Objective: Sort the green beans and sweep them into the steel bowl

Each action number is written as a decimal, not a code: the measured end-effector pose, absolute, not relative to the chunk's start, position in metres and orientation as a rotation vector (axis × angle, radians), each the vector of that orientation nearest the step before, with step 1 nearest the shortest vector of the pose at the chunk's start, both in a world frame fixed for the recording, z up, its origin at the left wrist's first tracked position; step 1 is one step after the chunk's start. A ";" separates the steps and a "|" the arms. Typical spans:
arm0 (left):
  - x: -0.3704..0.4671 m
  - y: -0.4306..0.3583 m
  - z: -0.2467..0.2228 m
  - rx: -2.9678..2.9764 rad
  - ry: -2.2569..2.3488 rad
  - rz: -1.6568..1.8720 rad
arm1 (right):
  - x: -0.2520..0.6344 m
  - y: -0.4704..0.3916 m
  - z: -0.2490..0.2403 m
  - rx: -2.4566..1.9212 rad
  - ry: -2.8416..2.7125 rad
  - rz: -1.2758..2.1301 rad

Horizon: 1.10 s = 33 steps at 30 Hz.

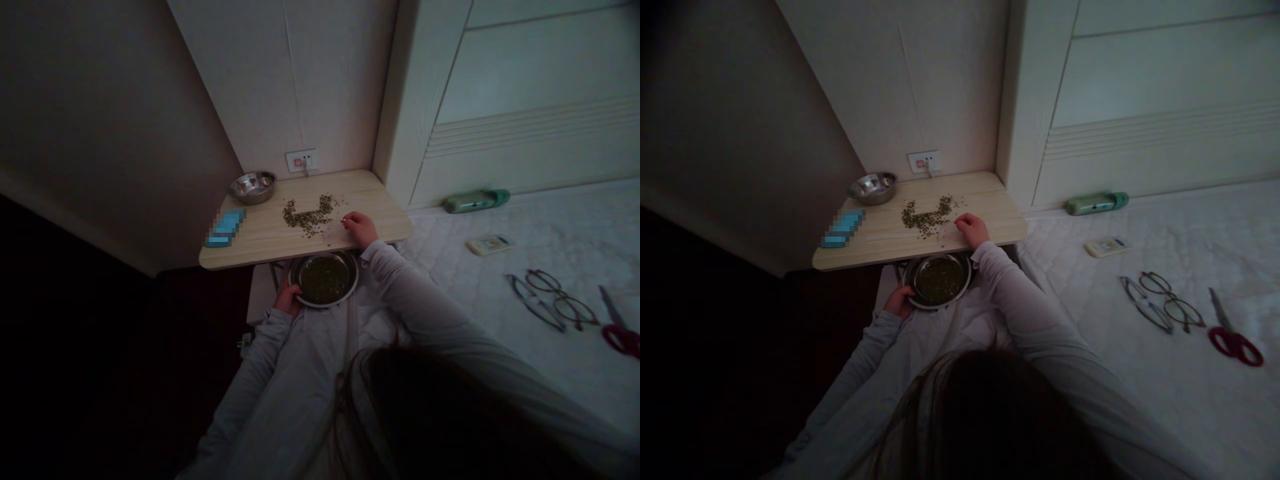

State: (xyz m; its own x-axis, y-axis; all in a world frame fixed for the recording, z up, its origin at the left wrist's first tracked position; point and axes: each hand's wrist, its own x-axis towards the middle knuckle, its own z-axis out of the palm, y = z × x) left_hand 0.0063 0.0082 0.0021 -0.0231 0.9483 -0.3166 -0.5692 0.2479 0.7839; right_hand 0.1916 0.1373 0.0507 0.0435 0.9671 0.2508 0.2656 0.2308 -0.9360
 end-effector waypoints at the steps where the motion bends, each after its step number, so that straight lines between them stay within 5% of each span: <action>1: 0.007 0.009 0.001 0.508 0.978 1.296 | 0.192 0.137 0.050 -1.245 -1.452 0.828; 33: 0.004 0.014 -0.006 0.229 1.002 1.126 | 0.210 0.129 0.051 -1.255 -1.407 0.894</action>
